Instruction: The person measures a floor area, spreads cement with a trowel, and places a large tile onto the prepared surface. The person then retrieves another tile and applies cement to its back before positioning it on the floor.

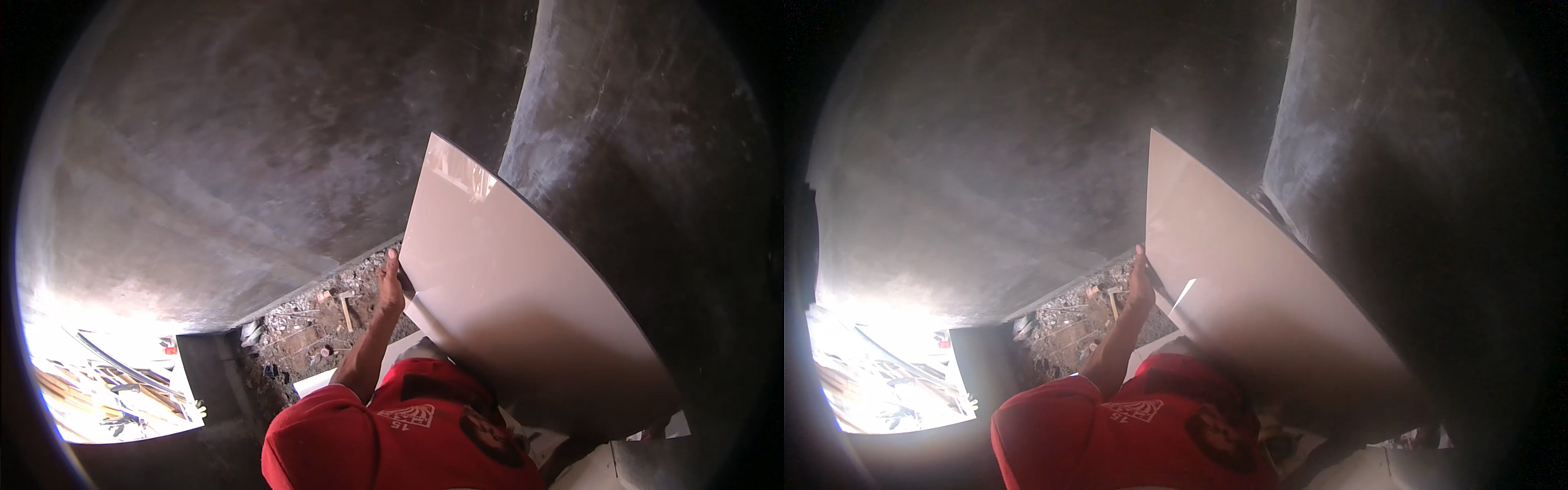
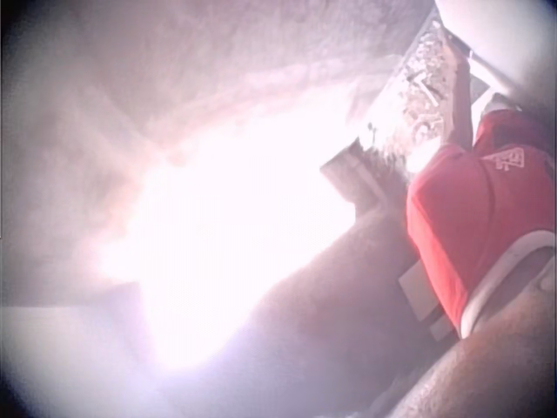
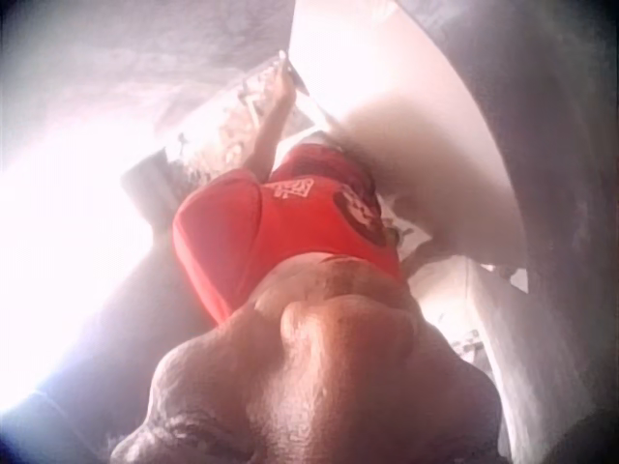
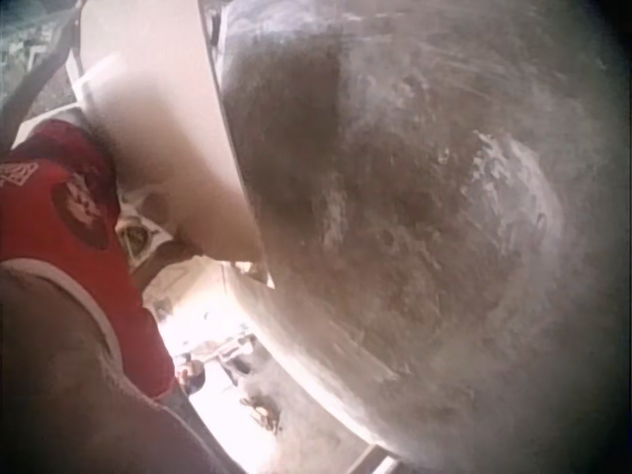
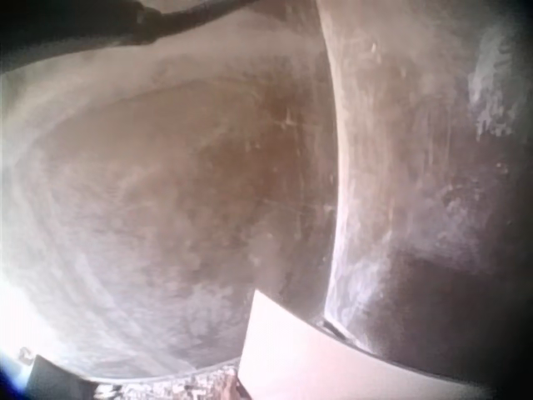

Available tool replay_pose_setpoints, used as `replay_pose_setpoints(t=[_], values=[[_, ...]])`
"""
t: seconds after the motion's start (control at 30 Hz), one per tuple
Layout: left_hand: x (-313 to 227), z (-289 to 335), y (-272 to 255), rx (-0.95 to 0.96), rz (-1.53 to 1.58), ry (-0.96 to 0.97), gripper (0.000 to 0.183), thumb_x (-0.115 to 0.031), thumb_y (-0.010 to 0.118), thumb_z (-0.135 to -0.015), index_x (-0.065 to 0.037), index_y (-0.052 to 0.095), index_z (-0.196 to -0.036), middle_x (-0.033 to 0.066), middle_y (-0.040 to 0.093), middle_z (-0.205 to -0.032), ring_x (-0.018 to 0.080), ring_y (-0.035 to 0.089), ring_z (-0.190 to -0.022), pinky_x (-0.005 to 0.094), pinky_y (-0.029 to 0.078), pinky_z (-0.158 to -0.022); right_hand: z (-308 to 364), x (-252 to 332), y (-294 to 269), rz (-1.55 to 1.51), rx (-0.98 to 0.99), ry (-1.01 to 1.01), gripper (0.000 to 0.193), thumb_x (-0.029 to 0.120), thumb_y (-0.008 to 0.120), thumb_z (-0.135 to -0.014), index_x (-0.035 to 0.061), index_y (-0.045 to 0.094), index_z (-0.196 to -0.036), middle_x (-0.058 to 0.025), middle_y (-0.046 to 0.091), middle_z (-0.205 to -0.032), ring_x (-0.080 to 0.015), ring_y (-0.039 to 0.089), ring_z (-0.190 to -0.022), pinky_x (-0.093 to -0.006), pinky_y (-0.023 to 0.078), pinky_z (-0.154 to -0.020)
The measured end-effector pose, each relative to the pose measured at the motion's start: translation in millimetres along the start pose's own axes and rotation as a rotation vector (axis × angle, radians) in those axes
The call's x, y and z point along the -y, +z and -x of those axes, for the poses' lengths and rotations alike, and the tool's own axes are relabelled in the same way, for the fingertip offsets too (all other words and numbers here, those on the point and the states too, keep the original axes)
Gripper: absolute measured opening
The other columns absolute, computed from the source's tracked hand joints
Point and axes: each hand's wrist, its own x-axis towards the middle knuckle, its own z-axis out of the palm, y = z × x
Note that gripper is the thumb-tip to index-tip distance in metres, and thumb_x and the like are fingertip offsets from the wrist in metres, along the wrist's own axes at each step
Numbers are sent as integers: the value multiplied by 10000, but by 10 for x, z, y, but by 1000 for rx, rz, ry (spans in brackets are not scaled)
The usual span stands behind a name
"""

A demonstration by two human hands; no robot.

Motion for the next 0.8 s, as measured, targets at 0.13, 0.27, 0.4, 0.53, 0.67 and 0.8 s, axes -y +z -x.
replay_pose_setpoints(t=[0.13,0.27,0.4,0.53,0.67,0.8], values=[[-76,-47,-6,90,-33,-81,710,-556,527,-935,66,510,-1277,161,549,-1270,235,507,-1174,354,371,-1033,31,80,59,1,-8,-7,527,364,378,-1054,-69,486,-1336,-90,581,-1263,-157,555,-1056,-305,453,-924],[-68,-96,1,114,-33,1,686,-548,545,-930,57,531,-1254,155,562,-1248,230,520,-1144,345,382,-1013,21,107,153,7,0,-13,526,364,380,-1053,-69,489,-1333,-88,583,-1257,-155,555,-1049,-303,452,-921],[-64,-212,-48,158,-70,-64,688,-547,535,-935,60,528,-1258,153,556,-1259,234,494,-1174,357,353,-1038,33,137,226,-2,-13,-31,525,364,383,-1053,-69,493,-1330,-87,586,-1252,-154,556,-1043,-302,452,-917],[-15,-304,-73,161,-132,-84,707,-569,493,-947,57,516,-1272,154,550,-1267,231,468,-1202,365,324,-1059,173,127,155,-32,-20,-32,524,364,385,-1052,-69,497,-1327,-85,589,-1246,-152,556,-1036,-300,452,-914],[339,-463,-18,199,-101,-113,371,-473,599,-939,-110,669,-909,-7,661,-901,82,570,-830,269,459,-778,387,-246,9,-70,-88,24,523,364,388,-1052,-69,500,-1324,-83,591,-1241,-150,556,-1030,-298,451,-911],[872,-736,-200,425,-385,-205,554,-499,521,-968,-17,589,-1231,78,609,-1221,179,551,-1125,353,405,-995,547,-1207,-161,-220,-109,175,522,364,390,-1051,-69,504,-1321,-82,594,-1236,-149,556,-1023,-297,451,-908]])
